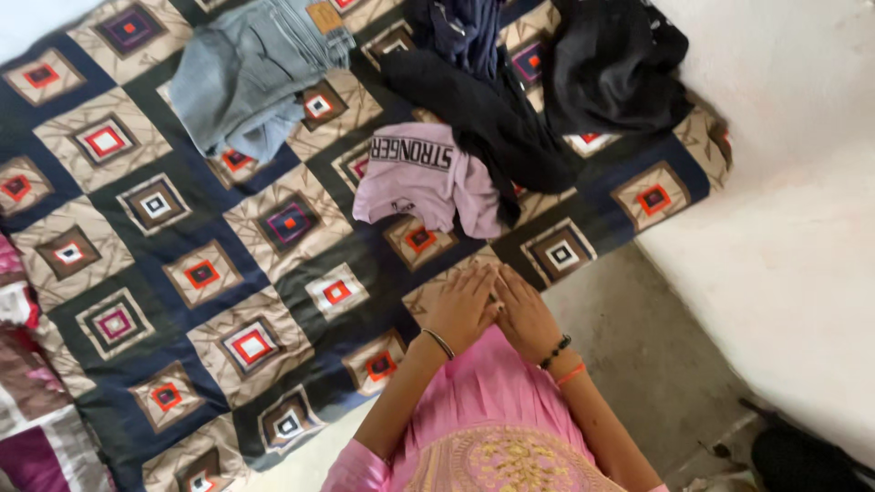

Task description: The person folds a pair of black pants and a light purple long-sleeved shirt on a bed, smoothing the fabric by hand and placing them into a stack.

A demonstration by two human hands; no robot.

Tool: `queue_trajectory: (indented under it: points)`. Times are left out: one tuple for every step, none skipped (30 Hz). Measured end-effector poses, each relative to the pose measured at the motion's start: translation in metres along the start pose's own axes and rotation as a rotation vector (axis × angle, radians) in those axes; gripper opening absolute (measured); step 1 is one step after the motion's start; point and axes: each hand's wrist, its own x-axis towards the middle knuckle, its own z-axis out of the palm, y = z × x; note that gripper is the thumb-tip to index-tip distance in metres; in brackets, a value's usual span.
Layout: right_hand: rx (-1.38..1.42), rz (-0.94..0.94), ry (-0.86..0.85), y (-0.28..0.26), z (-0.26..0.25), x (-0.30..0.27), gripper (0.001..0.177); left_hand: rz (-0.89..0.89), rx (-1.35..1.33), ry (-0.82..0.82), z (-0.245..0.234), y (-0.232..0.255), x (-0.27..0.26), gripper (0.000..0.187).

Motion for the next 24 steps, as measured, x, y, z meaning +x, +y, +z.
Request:
queue_trajectory:
  points:
    - [0.008, 0.0, -0.004, 0.005, -0.002, 0.002, 0.067, -0.007, 0.002, -0.005, 0.0, -0.001, 0.003, 0.069]
    - [0.025, -0.006, -0.037, 0.01, -0.005, 0.005, 0.067, -0.029, -0.03, -0.039, 0.0, -0.003, 0.006, 0.07]
    - [0.039, -0.013, -0.066, 0.015, -0.007, 0.011, 0.067, -0.048, -0.059, -0.07, -0.001, -0.007, 0.011, 0.07]
    - [0.045, -0.015, -0.065, 0.019, -0.007, 0.019, 0.067, -0.051, -0.056, -0.072, -0.002, -0.012, 0.015, 0.07]
    - [0.008, -0.022, -0.09, 0.025, -0.011, 0.024, 0.067, -0.048, -0.055, -0.061, 0.0, -0.014, 0.021, 0.071]
    - [-0.029, -0.03, -0.114, 0.031, -0.015, 0.028, 0.066, -0.045, -0.053, -0.05, 0.001, -0.016, 0.027, 0.072]
    - [-0.029, -0.03, -0.126, 0.035, -0.018, 0.034, 0.066, -0.053, -0.061, -0.051, 0.001, -0.015, 0.031, 0.072]
    - [-0.032, -0.084, -0.128, 0.039, -0.021, 0.041, 0.066, -0.057, -0.061, -0.027, 0.0, -0.014, 0.034, 0.071]
    - [-0.041, -0.149, -0.116, 0.047, -0.025, 0.056, 0.067, -0.052, -0.049, 0.008, -0.003, -0.018, 0.046, 0.069]
    - [-0.047, -0.16, -0.114, 0.054, -0.03, 0.069, 0.067, -0.053, -0.045, 0.02, -0.006, -0.021, 0.058, 0.069]
    - [-0.061, -0.171, -0.133, 0.06, -0.035, 0.075, 0.065, -0.098, -0.059, 0.012, -0.007, -0.02, 0.064, 0.07]
    - [-0.075, -0.183, -0.151, 0.065, -0.038, 0.082, 0.064, -0.142, -0.073, 0.004, -0.006, -0.019, 0.071, 0.07]
    - [-0.071, -0.187, -0.163, 0.071, -0.041, 0.089, 0.064, -0.154, -0.079, 0.005, -0.006, -0.021, 0.079, 0.07]
    - [-0.073, -0.168, -0.168, 0.077, -0.044, 0.098, 0.066, -0.158, -0.083, 0.011, -0.007, -0.024, 0.089, 0.069]
    - [-0.081, -0.153, -0.171, 0.085, -0.048, 0.108, 0.068, -0.159, -0.086, 0.025, -0.006, -0.026, 0.102, 0.068]
    - [-0.084, -0.16, -0.18, 0.091, -0.052, 0.113, 0.068, -0.167, -0.091, 0.033, -0.005, -0.026, 0.111, 0.068]
    - [-0.025, -0.181, -0.167, 0.098, -0.056, 0.118, 0.069, -0.179, -0.058, 0.038, -0.004, -0.026, 0.121, 0.071]
    - [0.034, -0.201, -0.155, 0.107, -0.06, 0.125, 0.069, -0.192, -0.025, 0.043, -0.002, -0.027, 0.132, 0.074]
    - [0.036, -0.204, -0.169, 0.116, -0.061, 0.13, 0.069, -0.204, -0.033, 0.044, 0.002, -0.028, 0.142, 0.074]
    - [0.053, -0.169, -0.166, 0.126, -0.062, 0.134, 0.068, -0.21, -0.043, 0.04, 0.007, -0.032, 0.153, 0.073]
    - [0.071, -0.138, -0.158, 0.136, -0.061, 0.142, 0.067, -0.215, -0.048, 0.037, 0.012, -0.038, 0.164, 0.071]
    - [0.074, -0.144, -0.167, 0.147, -0.061, 0.148, 0.067, -0.226, -0.05, 0.04, 0.017, -0.043, 0.176, 0.071]
    - [0.041, -0.126, -0.19, 0.157, -0.061, 0.154, 0.066, -0.238, -0.017, 0.02, 0.023, -0.049, 0.187, 0.071]
    - [0.007, -0.109, -0.212, 0.166, -0.061, 0.162, 0.065, -0.249, 0.015, 0.0, 0.028, -0.056, 0.197, 0.072]
